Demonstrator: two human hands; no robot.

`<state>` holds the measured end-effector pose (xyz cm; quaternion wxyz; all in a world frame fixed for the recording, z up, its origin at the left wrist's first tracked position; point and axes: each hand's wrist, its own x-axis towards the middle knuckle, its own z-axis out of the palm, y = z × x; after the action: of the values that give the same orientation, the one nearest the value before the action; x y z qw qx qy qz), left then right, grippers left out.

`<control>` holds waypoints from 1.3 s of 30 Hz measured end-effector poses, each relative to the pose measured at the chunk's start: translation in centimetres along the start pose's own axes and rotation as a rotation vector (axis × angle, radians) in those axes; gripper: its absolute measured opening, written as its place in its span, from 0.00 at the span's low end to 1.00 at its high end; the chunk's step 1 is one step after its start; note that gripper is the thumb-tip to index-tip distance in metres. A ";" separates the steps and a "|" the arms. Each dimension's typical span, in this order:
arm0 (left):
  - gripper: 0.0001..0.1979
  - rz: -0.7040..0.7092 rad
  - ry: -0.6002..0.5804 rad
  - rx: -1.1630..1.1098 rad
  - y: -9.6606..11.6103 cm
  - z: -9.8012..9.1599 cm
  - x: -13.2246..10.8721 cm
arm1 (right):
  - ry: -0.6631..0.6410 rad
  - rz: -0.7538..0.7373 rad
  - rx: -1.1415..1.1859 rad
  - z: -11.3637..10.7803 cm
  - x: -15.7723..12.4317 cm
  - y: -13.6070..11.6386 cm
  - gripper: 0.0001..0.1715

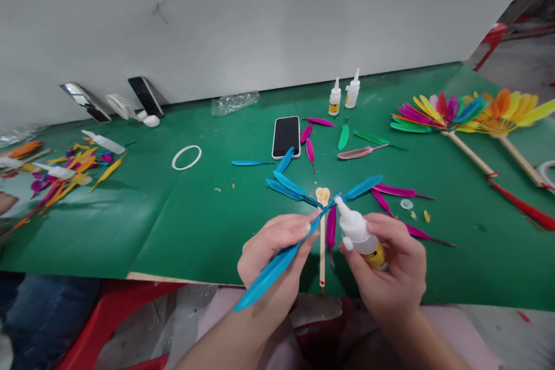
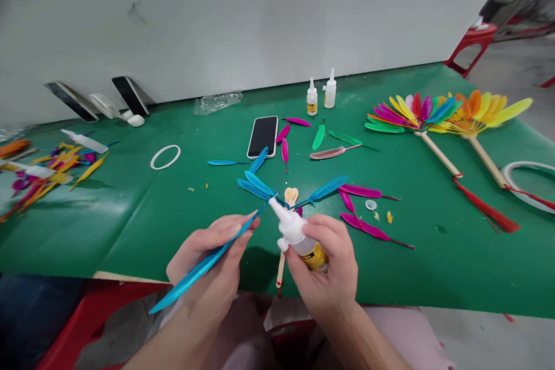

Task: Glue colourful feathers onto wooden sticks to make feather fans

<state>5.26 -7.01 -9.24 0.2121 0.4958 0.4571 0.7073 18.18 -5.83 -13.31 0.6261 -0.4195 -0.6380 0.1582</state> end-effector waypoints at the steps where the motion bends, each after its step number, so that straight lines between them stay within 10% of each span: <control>1: 0.11 0.006 -0.001 0.013 0.0 0.0 0.0 | -0.020 -0.011 0.002 0.0 0.0 0.0 0.26; 11: 0.09 -0.067 0.003 -0.111 -0.3 -0.3 0.1 | 0.004 0.054 0.063 0.1 -0.4 0.2 0.27; 24: 0.11 -0.554 0.069 -0.317 0.2 0.1 0.9 | 0.065 0.130 0.005 0.1 -0.2 -0.1 0.23; 39: 0.10 -0.666 0.075 -0.440 0.1 -0.1 0.9 | -0.042 -0.008 0.016 0.6 -0.1 -0.7 0.25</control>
<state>4.83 -6.37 -8.73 0.5139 0.2371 0.4377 0.6986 17.43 -6.11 -12.99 0.6166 -0.4087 -0.6512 0.1694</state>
